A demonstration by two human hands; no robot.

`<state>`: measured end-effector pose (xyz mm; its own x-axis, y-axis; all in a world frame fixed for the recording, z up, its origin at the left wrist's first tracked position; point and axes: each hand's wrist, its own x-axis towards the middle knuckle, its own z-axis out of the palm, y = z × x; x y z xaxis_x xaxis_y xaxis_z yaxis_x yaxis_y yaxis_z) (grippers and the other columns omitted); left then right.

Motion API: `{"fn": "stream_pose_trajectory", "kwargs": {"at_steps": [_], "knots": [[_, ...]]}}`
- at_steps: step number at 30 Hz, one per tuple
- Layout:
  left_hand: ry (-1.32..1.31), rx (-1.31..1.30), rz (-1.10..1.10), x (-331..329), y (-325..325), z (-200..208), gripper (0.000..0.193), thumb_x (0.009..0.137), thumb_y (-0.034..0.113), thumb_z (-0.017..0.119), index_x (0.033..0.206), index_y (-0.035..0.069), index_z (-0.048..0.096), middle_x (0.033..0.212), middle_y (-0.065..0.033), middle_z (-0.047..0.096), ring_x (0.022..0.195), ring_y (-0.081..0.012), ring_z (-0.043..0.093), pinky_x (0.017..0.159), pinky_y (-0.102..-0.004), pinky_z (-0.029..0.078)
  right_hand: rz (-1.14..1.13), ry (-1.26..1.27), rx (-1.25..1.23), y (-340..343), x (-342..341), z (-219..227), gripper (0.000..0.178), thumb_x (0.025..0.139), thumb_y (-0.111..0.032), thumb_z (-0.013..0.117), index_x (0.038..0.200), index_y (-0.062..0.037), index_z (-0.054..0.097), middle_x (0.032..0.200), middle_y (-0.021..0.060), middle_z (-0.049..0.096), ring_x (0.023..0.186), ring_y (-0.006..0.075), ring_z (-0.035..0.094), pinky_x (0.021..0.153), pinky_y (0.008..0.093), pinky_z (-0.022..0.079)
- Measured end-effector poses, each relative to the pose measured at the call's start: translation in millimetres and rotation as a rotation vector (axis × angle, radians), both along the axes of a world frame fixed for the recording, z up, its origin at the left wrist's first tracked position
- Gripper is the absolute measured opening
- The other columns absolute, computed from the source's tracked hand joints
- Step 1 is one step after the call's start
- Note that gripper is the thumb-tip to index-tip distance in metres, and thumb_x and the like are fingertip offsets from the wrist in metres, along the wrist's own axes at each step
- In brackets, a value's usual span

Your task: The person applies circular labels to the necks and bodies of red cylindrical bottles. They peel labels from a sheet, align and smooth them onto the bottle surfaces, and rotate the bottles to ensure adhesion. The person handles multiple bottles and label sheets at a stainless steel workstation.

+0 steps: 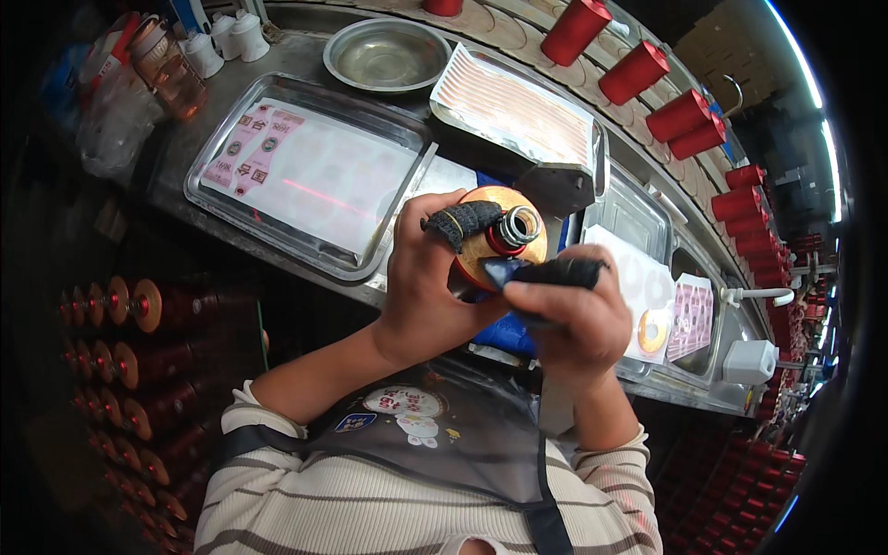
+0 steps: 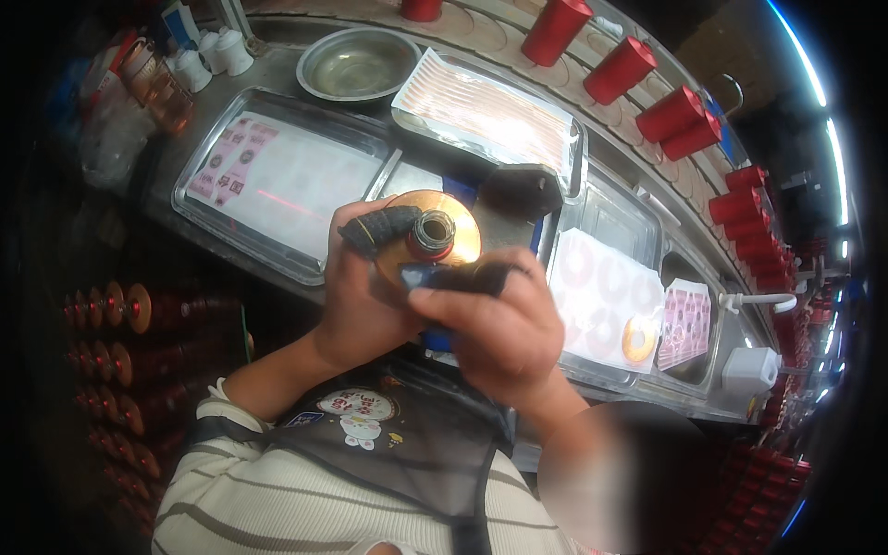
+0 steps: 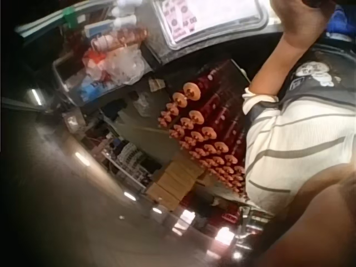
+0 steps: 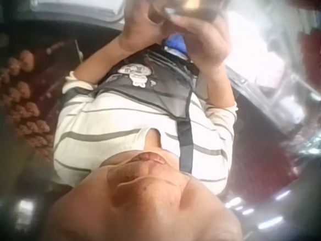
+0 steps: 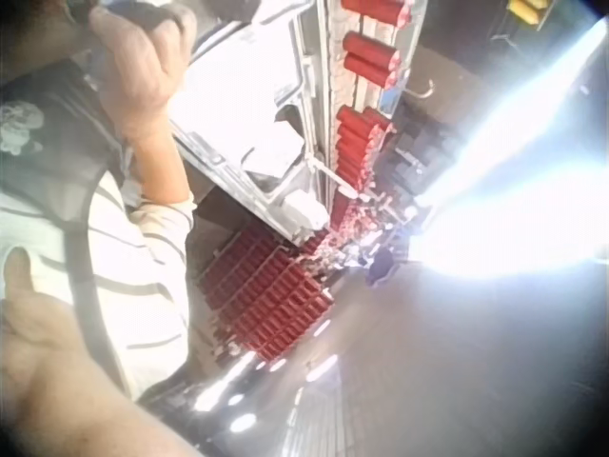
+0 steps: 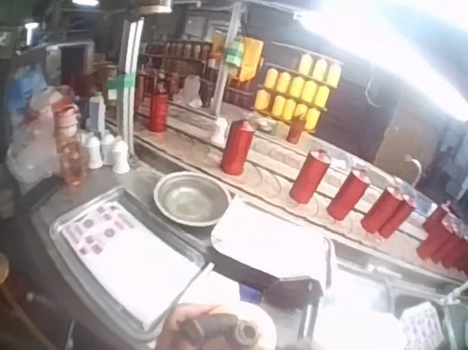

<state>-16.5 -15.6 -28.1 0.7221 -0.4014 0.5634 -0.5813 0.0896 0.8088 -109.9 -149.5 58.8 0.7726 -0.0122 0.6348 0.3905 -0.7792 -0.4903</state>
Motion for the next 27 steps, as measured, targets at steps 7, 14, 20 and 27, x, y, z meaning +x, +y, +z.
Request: {"fn": "stream_pose_trajectory", "kwargs": {"at_steps": [7, 14, 20, 27], "knots": [[-0.068, 0.025, 0.129, -4, -6, 0, 0.082, 0.063, 0.027, 0.092, 0.132, 0.009, 0.053, 0.126, -0.0158, 0.049, 0.119, -0.0376, 0.049, 0.099, -0.0465, 0.043, -0.01, 0.011, 0.008, 7, -3, -5, 0.046, 0.056, 0.014, 0.071, 0.097, -0.0069, 0.077, 0.088, 0.0078, 0.067, 0.078, 0.0266, 0.062, 0.069, 0.0348, 0.051], [0.125, 0.079, -0.352, 42, 15, -3, 0.123, 0.057, 0.026, 0.098, 0.151, 0.0, 0.023, 0.15, -0.0223, 0.035, 0.139, -0.0363, 0.038, 0.116, -0.045, 0.033, -0.154, 0.009, 0.022, -11, -9, -5, 0.036, 0.062, 0.006, 0.086, 0.093, -0.0061, 0.073, 0.083, 0.0064, 0.063, 0.077, 0.019, 0.057, 0.066, 0.0303, 0.045], [0.373, 0.307, -0.521, 44, 15, -4, 0.11, 0.057, 0.026, 0.098, 0.142, -0.001, 0.033, 0.142, -0.0255, 0.043, 0.134, -0.0407, 0.045, 0.107, -0.047, 0.042, -0.053, 0.051, 0.17, 0, -4, -7, 0.035, 0.064, 0.007, 0.079, 0.095, -0.0072, 0.077, 0.083, 0.006, 0.067, 0.077, 0.0243, 0.06, 0.074, 0.0335, 0.047], [0.365, 0.091, -0.39, 25, 17, -23, 0.104, 0.064, 0.023, 0.095, 0.143, 0.0, 0.031, 0.13, -0.0215, 0.051, 0.125, -0.0379, 0.053, 0.104, -0.0465, 0.044, -0.073, 0.035, 0.175, 8, 0, -8, 0.036, 0.065, 0.007, 0.08, 0.098, -0.0077, 0.076, 0.085, 0.0063, 0.067, 0.078, 0.0237, 0.06, 0.074, 0.0336, 0.047]]}}
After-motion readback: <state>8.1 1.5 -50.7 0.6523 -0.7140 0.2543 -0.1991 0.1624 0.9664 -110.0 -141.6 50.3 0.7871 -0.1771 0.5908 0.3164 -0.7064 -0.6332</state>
